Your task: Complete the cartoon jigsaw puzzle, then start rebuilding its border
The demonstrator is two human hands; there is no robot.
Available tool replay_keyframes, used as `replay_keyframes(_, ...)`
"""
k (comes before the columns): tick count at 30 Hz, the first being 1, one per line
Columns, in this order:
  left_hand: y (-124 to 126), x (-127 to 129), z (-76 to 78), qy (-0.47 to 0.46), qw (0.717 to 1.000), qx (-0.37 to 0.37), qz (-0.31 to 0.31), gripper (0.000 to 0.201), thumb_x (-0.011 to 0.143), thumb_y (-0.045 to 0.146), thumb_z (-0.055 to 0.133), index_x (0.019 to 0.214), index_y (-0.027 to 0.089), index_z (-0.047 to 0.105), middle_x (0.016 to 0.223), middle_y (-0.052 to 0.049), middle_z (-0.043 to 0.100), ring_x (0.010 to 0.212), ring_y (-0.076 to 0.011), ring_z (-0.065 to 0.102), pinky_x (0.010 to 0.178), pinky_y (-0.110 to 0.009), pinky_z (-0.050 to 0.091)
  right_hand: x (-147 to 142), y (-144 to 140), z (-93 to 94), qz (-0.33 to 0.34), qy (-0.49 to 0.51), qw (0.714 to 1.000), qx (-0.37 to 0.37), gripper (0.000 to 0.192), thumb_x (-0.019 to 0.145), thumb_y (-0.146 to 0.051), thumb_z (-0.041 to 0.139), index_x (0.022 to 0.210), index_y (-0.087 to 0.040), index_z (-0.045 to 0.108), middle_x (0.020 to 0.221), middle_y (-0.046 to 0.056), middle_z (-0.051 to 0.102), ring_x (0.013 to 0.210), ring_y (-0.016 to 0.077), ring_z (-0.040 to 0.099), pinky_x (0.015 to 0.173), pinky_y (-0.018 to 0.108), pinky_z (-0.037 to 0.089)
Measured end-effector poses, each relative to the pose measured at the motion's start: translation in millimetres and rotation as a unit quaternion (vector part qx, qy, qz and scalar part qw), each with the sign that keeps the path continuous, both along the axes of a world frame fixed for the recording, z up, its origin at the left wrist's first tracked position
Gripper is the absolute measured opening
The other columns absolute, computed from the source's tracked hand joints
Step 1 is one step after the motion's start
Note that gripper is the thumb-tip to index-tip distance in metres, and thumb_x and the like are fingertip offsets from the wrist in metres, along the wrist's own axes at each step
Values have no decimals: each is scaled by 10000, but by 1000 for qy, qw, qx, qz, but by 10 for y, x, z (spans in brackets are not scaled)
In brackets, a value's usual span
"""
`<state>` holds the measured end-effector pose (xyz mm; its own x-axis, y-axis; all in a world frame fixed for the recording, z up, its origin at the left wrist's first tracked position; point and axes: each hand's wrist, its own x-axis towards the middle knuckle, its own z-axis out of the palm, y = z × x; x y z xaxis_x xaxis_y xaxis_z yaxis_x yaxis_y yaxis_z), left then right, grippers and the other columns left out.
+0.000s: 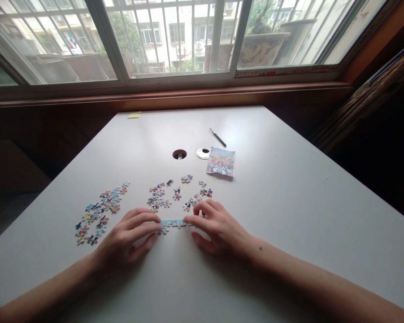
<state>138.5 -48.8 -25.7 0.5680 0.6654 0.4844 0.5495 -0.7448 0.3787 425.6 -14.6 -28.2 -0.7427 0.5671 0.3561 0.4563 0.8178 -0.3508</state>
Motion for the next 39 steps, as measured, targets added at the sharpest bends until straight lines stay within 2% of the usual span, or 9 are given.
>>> replay_keyframes(6,-24,-6,-22,32,999,-6,-9,233,872,89,583,1069,194,650,1060,-75,689,1050,-235,584,950,-410,484,-5,10,-21,13,-21,1000,14,366,889,-214,576,1251,-264,603,1052,87,527,951,227,481,869,425,471)
replay_keyframes(10,-17,5,-6,19,1000,-3,-9,226,871,79,576,1057,186,647,1051,-75,683,1026,-221,585,947,-398,481,-9,8,-5,14,-22,1000,15,377,889,-215,575,1262,-265,595,1058,86,525,956,227,478,872,418,463)
replay_keyframes(16,5,3,20,-21,1000,-15,2,183,859,39,550,953,169,640,955,-78,642,919,-200,569,839,-362,488,-1,6,8,17,-31,999,5,382,895,-214,571,1274,-269,581,1065,86,522,967,229,476,876,420,463)
replay_keyframes(22,-10,-13,8,-4,999,-34,7,173,859,55,553,947,177,638,915,-70,604,860,-192,542,790,-355,459,-8,19,-3,20,13,1000,-7,418,885,-175,571,1298,-219,518,1079,98,553,996,232,495,894,417,472)
replay_keyframes(25,-12,-15,10,0,1000,-31,3,182,863,57,546,959,183,637,894,-63,598,832,-184,530,773,-350,447,-3,-4,12,16,49,999,4,357,869,-145,576,1219,-187,526,1068,102,571,988,229,502,899,418,463)
replay_keyframes(30,-6,-16,13,7,1000,-18,-2,180,862,62,555,965,187,634,873,-56,603,817,-181,532,762,-345,437,7,-53,19,16,26,997,70,155,851,-159,595,1001,-194,578,978,86,545,890,224,485,798,410,444)
replay_keyframes(39,16,-53,21,25,999,5,20,167,866,83,561,955,195,648,862,-51,626,813,-187,540,754,-344,438,-3,-27,11,12,17,999,47,181,860,-157,585,1035,-199,567,1029,90,556,949,231,498,835,419,440)
